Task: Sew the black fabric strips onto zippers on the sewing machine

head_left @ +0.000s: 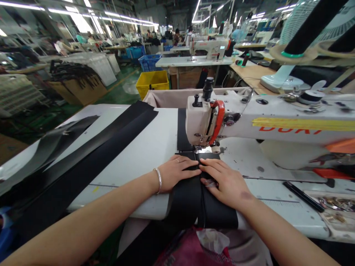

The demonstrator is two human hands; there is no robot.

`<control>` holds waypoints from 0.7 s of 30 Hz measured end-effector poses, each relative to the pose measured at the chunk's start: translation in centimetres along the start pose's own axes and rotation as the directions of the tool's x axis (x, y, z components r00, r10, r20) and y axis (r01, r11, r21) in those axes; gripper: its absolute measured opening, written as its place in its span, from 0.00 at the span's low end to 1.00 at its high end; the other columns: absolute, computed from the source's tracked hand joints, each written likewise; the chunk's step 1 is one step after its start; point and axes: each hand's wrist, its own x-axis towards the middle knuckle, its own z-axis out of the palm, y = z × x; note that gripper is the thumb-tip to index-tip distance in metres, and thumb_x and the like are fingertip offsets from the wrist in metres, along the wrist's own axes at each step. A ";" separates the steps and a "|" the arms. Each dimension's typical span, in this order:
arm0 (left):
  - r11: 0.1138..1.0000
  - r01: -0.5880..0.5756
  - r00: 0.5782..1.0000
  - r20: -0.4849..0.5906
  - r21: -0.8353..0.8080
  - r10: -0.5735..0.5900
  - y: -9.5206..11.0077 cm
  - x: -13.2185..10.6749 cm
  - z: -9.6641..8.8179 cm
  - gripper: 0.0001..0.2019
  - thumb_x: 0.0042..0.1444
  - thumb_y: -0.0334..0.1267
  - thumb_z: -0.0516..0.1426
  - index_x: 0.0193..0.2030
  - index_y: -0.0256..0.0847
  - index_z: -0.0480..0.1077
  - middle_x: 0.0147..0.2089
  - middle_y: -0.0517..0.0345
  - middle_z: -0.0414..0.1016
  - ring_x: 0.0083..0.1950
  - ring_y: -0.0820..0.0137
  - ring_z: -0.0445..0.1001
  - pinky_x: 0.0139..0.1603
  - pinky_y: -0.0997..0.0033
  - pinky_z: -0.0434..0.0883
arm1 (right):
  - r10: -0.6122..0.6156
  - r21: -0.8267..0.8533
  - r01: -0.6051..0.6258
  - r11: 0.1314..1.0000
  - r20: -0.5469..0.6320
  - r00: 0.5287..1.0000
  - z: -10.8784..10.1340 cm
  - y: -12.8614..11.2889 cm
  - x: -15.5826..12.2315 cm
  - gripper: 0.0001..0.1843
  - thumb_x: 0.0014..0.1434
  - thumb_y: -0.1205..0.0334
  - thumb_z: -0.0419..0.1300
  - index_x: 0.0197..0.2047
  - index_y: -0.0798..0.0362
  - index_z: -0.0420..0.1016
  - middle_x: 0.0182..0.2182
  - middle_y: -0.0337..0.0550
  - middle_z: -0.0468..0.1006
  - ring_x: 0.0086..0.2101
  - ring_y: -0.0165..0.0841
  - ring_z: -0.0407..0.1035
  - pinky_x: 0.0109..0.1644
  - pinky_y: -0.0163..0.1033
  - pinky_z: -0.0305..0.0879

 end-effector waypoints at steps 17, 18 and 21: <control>0.995 0.091 0.995 0.030 0.030 -0.092 -0.9 -0.4 0.7 0.31 0.63 0.32 0.53 0.71 0.48 0.48 0.74 0.57 0.48 0.73 0.66 0.47 0.74 0.57 0.46 | 0.010 -0.027 -0.010 1.000 -0.003 1.000 0.1 0.0 0.2 0.20 0.64 0.57 0.55 0.59 0.47 0.70 0.62 0.37 0.67 0.61 0.38 0.59 0.60 0.47 0.66; 0.996 0.089 0.995 0.033 0.026 -0.090 -1.0 -0.3 0.7 0.31 0.62 0.32 0.53 0.71 0.48 0.48 0.74 0.57 0.48 0.73 0.66 0.47 0.74 0.57 0.45 | 0.014 -0.034 -0.014 0.999 -0.003 1.000 0.0 0.0 0.2 0.20 0.65 0.57 0.54 0.59 0.47 0.70 0.62 0.37 0.67 0.61 0.38 0.59 0.60 0.47 0.66; 0.997 0.076 0.996 0.043 0.016 -0.077 -1.2 -0.2 0.8 0.32 0.61 0.31 0.54 0.71 0.46 0.49 0.74 0.56 0.47 0.74 0.65 0.46 0.74 0.56 0.45 | 0.024 -0.048 -0.024 0.999 -0.001 1.000 -0.1 0.0 0.4 0.20 0.66 0.57 0.52 0.59 0.49 0.69 0.62 0.38 0.67 0.61 0.38 0.59 0.61 0.48 0.66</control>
